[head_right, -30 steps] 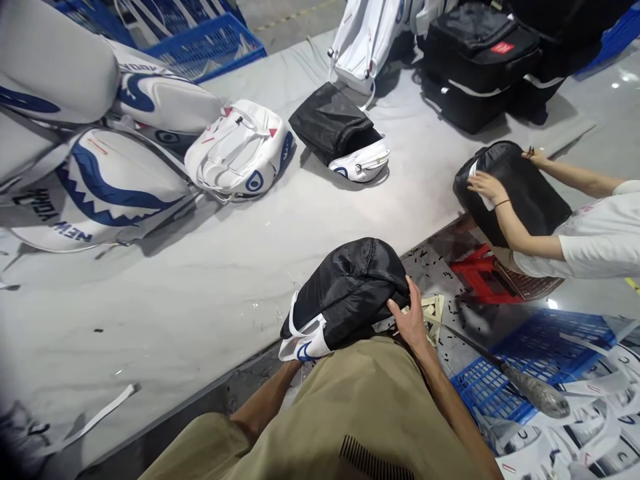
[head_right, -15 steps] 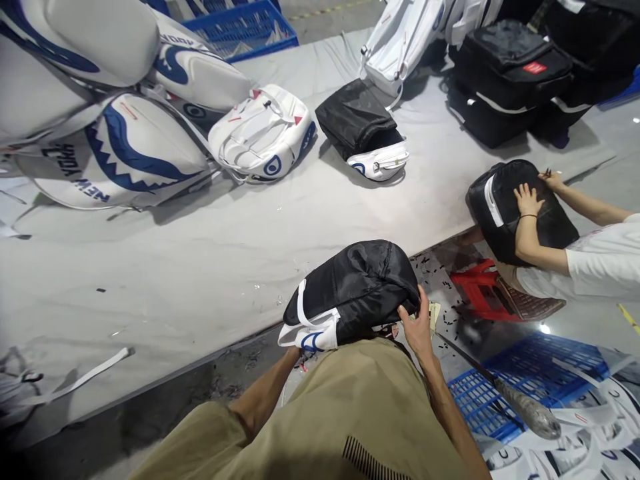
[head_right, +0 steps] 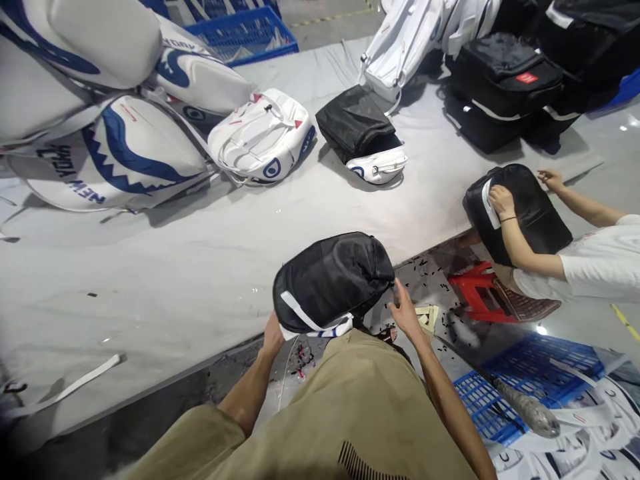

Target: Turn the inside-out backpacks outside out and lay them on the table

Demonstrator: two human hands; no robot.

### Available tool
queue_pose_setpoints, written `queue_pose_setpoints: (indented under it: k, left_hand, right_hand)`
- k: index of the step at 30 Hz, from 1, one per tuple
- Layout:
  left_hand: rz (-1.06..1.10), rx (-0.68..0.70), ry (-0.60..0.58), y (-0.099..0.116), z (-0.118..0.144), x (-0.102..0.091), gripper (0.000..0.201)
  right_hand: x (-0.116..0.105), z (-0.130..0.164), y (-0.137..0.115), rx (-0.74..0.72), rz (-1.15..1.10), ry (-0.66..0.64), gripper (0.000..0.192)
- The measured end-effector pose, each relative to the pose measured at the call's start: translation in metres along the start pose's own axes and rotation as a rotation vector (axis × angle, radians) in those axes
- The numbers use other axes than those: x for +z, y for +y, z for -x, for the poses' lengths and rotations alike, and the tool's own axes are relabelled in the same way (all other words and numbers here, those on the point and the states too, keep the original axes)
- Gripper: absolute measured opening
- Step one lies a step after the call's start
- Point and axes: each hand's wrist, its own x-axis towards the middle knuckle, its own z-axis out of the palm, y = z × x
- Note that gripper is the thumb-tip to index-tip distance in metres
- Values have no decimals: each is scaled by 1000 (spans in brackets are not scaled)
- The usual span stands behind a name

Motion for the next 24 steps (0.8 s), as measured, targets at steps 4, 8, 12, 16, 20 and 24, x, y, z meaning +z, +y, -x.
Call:
queue_pose_setpoints:
  k: [4,8,12,16,20,24]
  left_hand:
    - [114,-55,-56,-14,-7,-15,40]
    - [250,-185,20,-11,-19,-13,25]
    - [390,-281,123,3,-25,-5,19]
    - [634,-361,159,26,-13,-4,24]
    - [1124,-399,151,70,8,-25,41]
    - [1100,-225,185,140,27,-55,66]
  right_hand:
    - [34,-5,20,35,-2,-128,102]
    - [42,-9,16,-18,69,-105,98]
    - [35,-12,12,-4,152,-124,96]
    - [33,-12,11,-14,174,-121,95]
    - [32,-13,5,19,202,-113,93]
    - [23,-4,-41,-54,219,58,78]
